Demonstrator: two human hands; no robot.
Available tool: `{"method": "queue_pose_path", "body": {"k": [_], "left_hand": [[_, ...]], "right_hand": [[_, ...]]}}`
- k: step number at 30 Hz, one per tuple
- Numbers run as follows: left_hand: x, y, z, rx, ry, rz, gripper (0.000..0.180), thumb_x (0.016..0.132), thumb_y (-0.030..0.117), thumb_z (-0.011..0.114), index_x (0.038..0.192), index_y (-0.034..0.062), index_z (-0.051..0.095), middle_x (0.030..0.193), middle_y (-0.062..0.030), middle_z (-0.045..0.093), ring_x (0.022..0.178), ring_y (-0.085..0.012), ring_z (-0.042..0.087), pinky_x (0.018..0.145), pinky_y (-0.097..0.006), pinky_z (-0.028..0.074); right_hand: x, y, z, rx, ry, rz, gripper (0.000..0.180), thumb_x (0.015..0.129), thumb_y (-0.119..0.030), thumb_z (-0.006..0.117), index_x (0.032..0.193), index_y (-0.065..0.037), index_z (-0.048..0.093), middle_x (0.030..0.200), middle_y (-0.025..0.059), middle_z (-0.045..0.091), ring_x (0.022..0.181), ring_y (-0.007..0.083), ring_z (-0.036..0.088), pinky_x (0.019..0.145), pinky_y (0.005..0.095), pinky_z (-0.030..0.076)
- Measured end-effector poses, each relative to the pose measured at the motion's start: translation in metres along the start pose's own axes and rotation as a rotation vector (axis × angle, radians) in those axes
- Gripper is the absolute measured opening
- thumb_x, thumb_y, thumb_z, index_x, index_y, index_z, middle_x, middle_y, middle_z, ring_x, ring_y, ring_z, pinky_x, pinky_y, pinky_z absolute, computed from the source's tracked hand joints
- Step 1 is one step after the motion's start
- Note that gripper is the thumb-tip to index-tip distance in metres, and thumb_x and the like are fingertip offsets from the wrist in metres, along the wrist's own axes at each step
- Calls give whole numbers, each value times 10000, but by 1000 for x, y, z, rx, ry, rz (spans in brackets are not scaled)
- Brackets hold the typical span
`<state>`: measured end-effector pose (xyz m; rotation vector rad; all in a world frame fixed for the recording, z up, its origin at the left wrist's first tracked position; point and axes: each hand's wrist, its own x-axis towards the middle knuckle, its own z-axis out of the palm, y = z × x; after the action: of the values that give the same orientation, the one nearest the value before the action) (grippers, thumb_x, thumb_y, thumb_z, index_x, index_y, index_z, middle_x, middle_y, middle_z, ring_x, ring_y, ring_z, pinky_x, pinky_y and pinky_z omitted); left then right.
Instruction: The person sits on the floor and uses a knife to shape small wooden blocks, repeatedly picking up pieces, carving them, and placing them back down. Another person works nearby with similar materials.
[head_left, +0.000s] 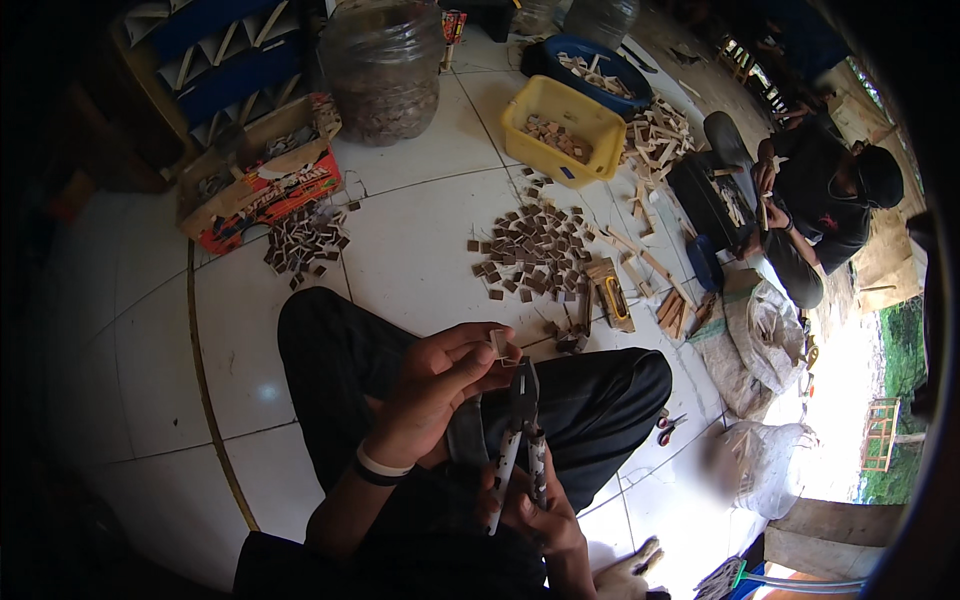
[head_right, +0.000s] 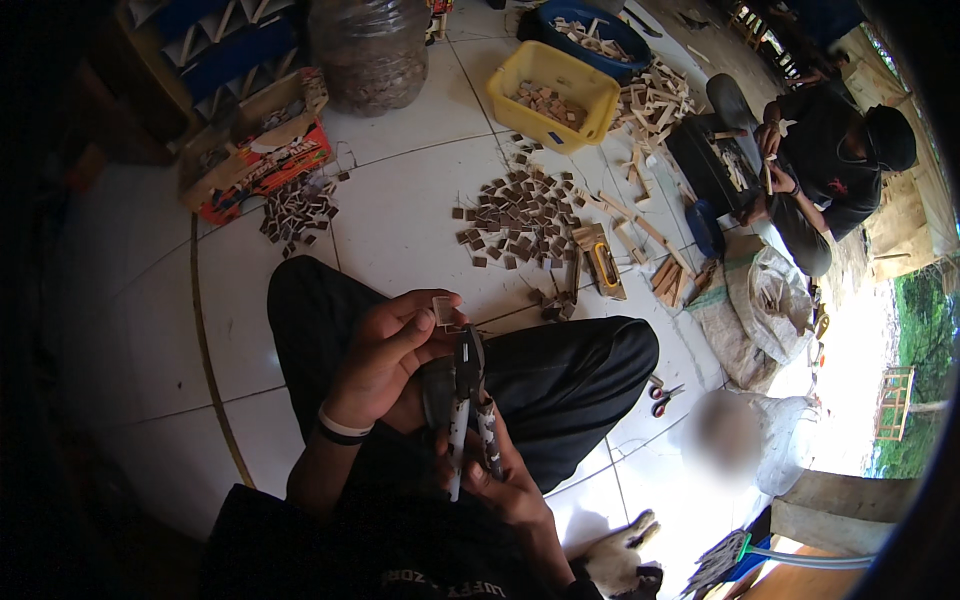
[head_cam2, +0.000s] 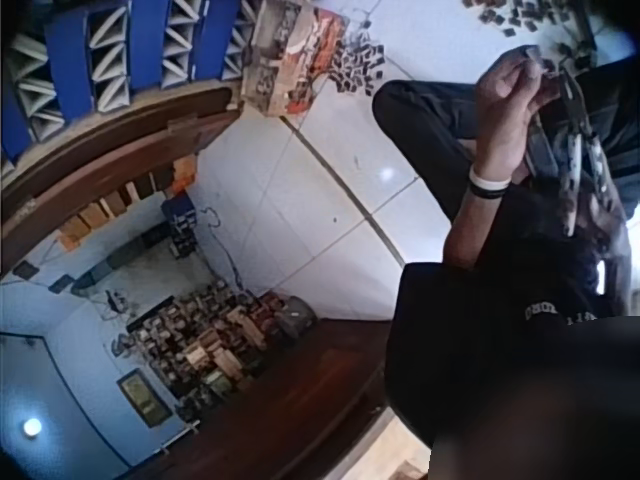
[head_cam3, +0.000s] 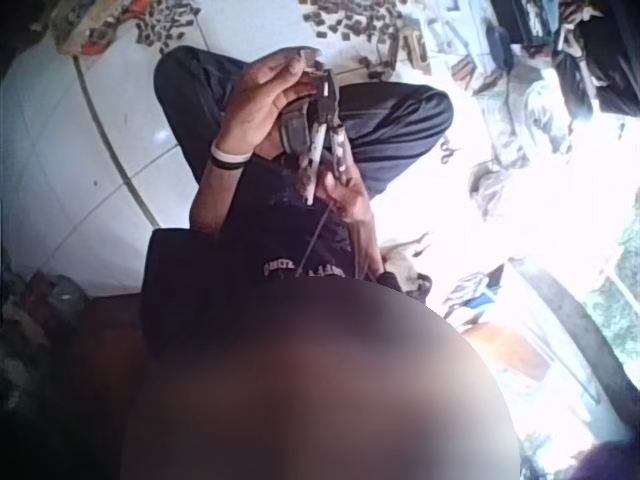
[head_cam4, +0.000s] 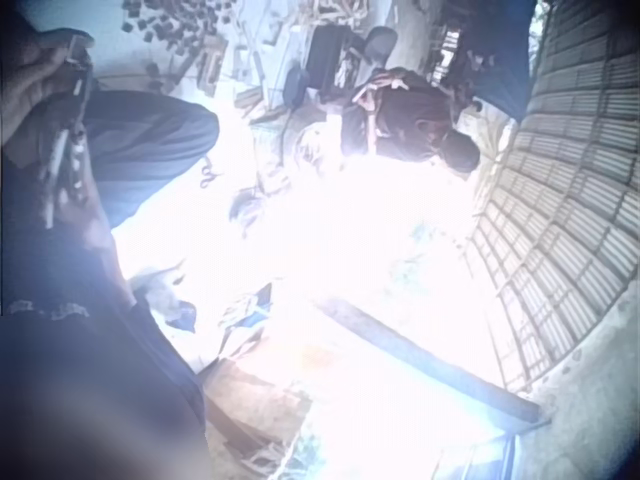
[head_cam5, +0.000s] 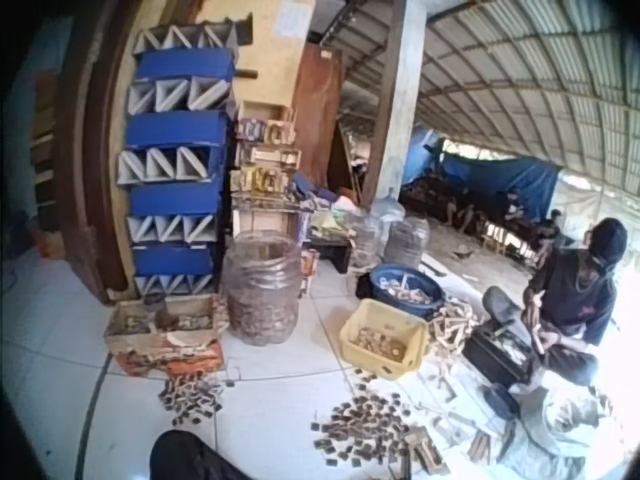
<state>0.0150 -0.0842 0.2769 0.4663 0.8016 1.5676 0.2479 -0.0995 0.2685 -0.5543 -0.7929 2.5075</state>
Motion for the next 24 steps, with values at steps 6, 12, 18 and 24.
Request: {"method": "queue_pose_path", "body": {"k": [6, 12, 18, 24], "left_hand": [[1, -5, 7, -14, 48, 16, 343, 1082, 176, 621, 1351, -36, 609, 1178, -119, 686, 1095, -204, 698, 1013, -369, 573], [5, -12, 8, 122, 51, 104, 332, 1070, 119, 628, 1350, -58, 614, 1151, -125, 704, 1086, -192, 700, 1013, -354, 581], [5, -9, 9, 183, 22, 55, 309, 1057, 75, 643, 1328, -73, 634, 1137, -126, 732, 1082, -180, 717, 987, -340, 607], [3, 6, 9, 219, -11, 56, 325, 1051, 82, 647, 1336, -74, 635, 1172, -129, 730, 1115, -177, 703, 1010, -335, 585]], "right_hand": [[-1, 2, 7, 9, 15, -24, 910, 1039, -188, 624, 1716, -187, 15, 1257, 161, 556, 987, 219, 595, 865, 378, 502], [-16, 1, 30, 11, 126, 21, 865, 1060, -162, 564, 1707, -165, -10, 1201, 125, 552, 955, 207, 578, 873, 377, 502], [-29, -4, 42, 193, 154, 60, 854, 1076, -152, 540, 1704, -159, -38, 1206, 127, 555, 1022, 211, 572, 898, 388, 501], [-18, -11, 40, -473, 238, -11, 870, 1090, -205, 562, 1695, -93, -53, 1480, 217, 519, 1340, 293, 560, 1100, 420, 444]]}}
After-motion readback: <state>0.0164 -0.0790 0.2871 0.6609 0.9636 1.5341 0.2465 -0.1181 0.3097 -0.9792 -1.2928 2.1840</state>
